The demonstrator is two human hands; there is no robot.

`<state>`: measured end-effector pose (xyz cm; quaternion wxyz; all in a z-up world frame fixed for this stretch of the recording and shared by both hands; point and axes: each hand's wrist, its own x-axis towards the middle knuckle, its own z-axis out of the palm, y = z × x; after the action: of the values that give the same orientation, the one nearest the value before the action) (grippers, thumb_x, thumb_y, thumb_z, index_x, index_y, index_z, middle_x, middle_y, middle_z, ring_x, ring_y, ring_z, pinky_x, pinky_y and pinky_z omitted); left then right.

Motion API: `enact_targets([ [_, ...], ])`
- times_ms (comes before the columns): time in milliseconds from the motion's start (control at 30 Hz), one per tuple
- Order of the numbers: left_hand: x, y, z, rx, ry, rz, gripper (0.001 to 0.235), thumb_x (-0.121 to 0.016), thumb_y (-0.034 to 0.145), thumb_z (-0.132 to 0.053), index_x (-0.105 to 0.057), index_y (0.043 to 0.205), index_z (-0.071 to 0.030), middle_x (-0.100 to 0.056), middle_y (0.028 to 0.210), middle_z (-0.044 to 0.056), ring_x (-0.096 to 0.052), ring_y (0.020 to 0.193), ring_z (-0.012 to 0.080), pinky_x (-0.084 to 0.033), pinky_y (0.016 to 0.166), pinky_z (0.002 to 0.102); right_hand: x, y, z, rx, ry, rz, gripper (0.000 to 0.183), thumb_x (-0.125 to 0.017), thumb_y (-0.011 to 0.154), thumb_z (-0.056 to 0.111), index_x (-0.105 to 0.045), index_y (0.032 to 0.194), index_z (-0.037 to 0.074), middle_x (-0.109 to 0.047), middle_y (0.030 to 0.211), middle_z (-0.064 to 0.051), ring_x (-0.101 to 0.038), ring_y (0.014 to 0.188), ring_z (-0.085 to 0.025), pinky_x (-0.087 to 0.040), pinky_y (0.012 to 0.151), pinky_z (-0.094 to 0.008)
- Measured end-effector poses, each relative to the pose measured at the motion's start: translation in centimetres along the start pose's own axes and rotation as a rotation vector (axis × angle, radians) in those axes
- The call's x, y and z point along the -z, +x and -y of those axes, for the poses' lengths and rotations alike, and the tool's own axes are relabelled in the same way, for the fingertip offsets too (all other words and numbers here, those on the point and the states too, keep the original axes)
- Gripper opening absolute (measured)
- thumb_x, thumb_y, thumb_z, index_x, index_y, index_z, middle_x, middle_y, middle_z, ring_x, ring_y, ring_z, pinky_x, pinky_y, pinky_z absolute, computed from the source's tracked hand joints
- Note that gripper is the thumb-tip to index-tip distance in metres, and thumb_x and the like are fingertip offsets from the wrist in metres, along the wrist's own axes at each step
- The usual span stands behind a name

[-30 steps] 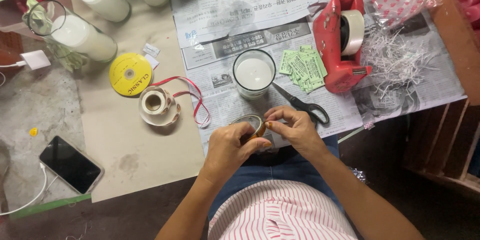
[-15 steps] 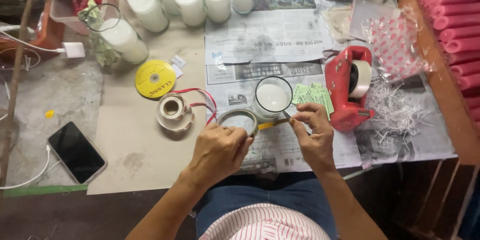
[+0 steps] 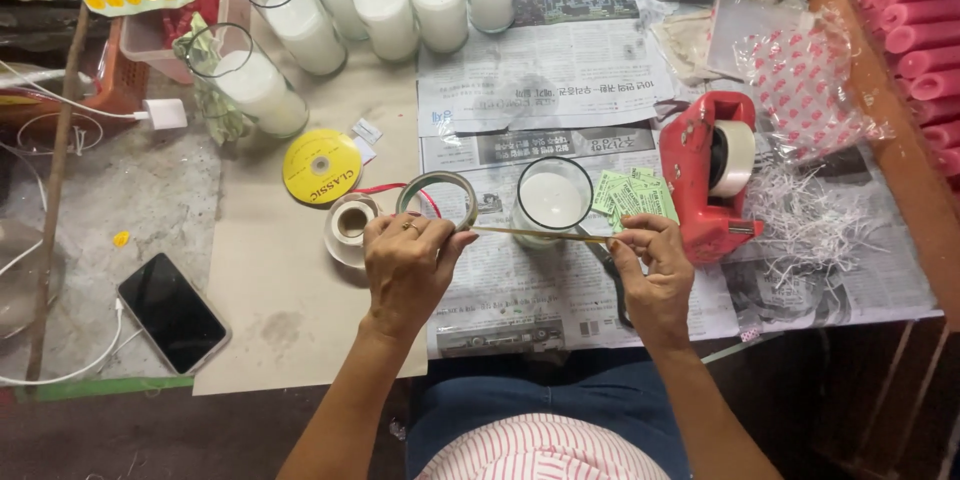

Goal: Wrapping glass candle jars in protective plastic film and applying product labels.

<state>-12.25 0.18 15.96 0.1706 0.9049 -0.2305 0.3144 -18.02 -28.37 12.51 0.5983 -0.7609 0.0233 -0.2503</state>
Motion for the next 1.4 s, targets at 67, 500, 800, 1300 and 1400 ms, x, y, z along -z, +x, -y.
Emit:
enact_targets([
  [67,0.0,0.2,-0.1,0.000,-0.013,-0.003,0.025,-0.073,0.091,-0.043,-0.066,0.078,-0.024,-0.061,0.062,-0.004,-0.064,0.068,0.0174,-0.048,0.084,0.037,0.1,0.0,-0.2,-0.004,-0.002,0.002,0.005,-0.074,0.094,0.003,-0.072,0.098,0.002,-0.060,0.113,-0.011,-0.063,0.100,-0.015,-0.054,0.086,-0.028],
  [500,0.0,0.2,-0.6,0.013,-0.044,-0.004,0.024,-0.074,0.092,-0.042,-0.066,0.079,-0.023,-0.061,0.061,-0.004,-0.064,0.067,0.0177,-0.047,0.083,0.036,0.4,0.4,0.0,-0.012,0.010,-0.005,0.005,-0.074,0.095,0.003,-0.072,0.099,0.001,-0.060,0.113,-0.013,-0.063,0.097,-0.016,-0.055,0.084,-0.028],
  [800,0.6,0.9,-1.1,0.011,-0.041,0.012,0.023,-0.076,0.091,-0.039,-0.067,0.079,-0.021,-0.062,0.062,-0.002,-0.065,0.067,0.0197,-0.051,0.076,0.038,0.4,0.4,-0.4,-0.013,0.006,0.000,0.006,-0.074,0.095,0.004,-0.072,0.099,0.000,-0.060,0.113,-0.014,-0.063,0.097,-0.016,-0.056,0.083,-0.028],
  [1300,0.6,1.5,-0.9,-0.016,-0.023,-0.005,0.023,-0.076,0.092,-0.039,-0.069,0.079,-0.021,-0.062,0.061,-0.002,-0.066,0.067,0.0194,-0.052,0.072,0.035,-0.1,2.0,0.1,-0.007,0.000,-0.007,0.005,-0.076,0.094,0.003,-0.073,0.097,0.001,-0.061,0.111,-0.014,-0.063,0.096,-0.017,-0.056,0.084,-0.029],
  [1400,0.7,1.6,-1.0,-0.029,-0.005,-0.014,0.023,-0.076,0.092,-0.040,-0.068,0.080,-0.021,-0.062,0.062,-0.002,-0.066,0.068,0.0191,-0.052,0.073,0.035,-0.3,2.4,0.5,-0.008,-0.003,-0.004,0.006,-0.076,0.093,0.003,-0.072,0.097,0.001,-0.062,0.111,-0.013,-0.064,0.098,-0.018,-0.056,0.085,-0.030],
])
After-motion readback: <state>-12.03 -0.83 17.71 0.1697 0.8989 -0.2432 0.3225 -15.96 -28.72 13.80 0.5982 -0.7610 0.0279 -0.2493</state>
